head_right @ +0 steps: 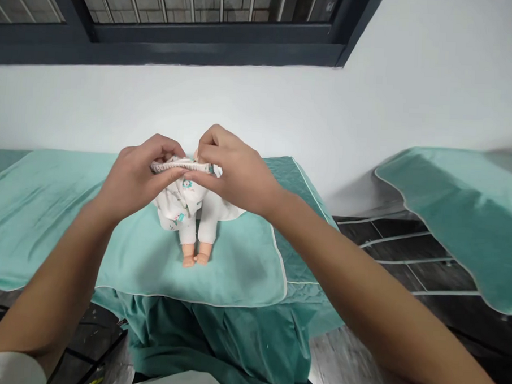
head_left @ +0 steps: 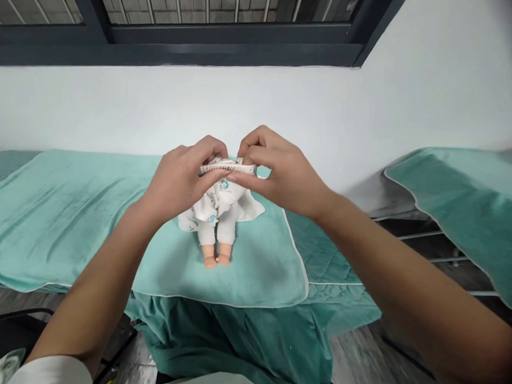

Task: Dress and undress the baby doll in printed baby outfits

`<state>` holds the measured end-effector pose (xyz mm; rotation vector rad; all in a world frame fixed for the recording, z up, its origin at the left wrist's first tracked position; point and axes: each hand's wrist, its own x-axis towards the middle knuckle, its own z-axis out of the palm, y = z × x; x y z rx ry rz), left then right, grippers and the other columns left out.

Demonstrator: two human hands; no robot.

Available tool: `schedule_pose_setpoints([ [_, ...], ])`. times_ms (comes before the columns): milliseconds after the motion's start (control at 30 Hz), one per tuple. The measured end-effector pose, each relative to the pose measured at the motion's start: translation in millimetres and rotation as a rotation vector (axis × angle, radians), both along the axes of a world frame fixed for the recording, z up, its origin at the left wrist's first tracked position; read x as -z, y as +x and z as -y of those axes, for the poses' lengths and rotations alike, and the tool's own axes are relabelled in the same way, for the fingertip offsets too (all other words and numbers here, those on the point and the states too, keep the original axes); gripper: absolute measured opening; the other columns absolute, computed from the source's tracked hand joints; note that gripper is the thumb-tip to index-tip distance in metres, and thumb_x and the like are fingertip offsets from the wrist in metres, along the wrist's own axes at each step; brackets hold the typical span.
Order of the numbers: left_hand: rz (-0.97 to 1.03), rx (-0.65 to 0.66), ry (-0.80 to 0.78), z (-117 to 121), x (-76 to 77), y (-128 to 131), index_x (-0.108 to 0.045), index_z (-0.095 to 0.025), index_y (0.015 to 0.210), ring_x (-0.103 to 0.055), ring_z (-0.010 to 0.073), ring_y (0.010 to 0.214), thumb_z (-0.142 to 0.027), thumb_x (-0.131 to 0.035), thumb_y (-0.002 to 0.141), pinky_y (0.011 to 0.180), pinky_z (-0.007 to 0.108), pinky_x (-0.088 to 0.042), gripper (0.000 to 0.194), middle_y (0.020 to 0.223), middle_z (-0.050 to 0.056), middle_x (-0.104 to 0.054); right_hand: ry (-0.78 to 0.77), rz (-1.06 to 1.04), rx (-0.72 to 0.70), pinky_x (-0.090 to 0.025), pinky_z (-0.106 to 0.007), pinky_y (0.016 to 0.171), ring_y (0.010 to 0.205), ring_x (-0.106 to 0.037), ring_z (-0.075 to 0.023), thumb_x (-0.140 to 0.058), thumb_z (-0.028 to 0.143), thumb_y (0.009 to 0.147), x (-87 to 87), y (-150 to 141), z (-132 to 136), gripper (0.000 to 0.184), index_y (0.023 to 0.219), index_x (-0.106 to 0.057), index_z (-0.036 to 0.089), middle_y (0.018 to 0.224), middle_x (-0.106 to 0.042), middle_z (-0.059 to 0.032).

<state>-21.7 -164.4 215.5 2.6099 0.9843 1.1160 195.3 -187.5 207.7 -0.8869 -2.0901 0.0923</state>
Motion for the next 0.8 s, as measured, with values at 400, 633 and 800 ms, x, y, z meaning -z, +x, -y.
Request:
schedule_pose_setpoints([
  [400, 0.731, 0.329, -0.643, -16.1, -3.3, -4.4, -0.062, -0.018, 0.083, -0.056, 0.0074, 0.060, -0.035, -0.071, 0.088, 0.055, 0.020, -0.044, 0.020, 0.075, -0.003, -0.063, -0.359, -0.563, -0.043, -0.045, -0.025, 0.064, 0.077, -0.057, -0.0131, -0.063, 0.061, 0.090, -1.6, -3.6, -13.3, 0.050, 0.068, -0.046, 0.019, 0.073, -0.046, 0.0010],
  [633, 0.240, 0.389, -1.117, -24.9, 19.5, -13.3, -0.075, -0.013, 0.089, -0.071, 0.0248, 0.075, -0.029, -0.088, 0.064, 0.065, 0.034, -0.056, 0.032, 0.083, 0.007, -0.072, -0.470, -0.828, -0.039, -0.047, -0.028, 0.060, 0.065, -0.054, -0.0134, -0.052, 0.067, 0.093, 19.5, -9.1, -32.4, 0.051, 0.073, -0.041, 0.022, 0.067, -0.046, 0.0016],
  [800, 0.524, 0.383, -0.986, -32.2, 30.8, -11.4, -0.071, -0.016, 0.091, -0.068, 0.0183, 0.071, -0.034, -0.085, 0.071, 0.062, 0.028, -0.054, 0.030, 0.078, 0.002, -0.068, -0.608, -0.573, -0.135, -0.039, -0.024, 0.054, 0.061, -0.051, -0.0112, -0.063, 0.069, 0.085, 25.9, -8.1, -20.2, 0.050, 0.074, -0.055, 0.020, 0.066, -0.050, 0.0021],
])
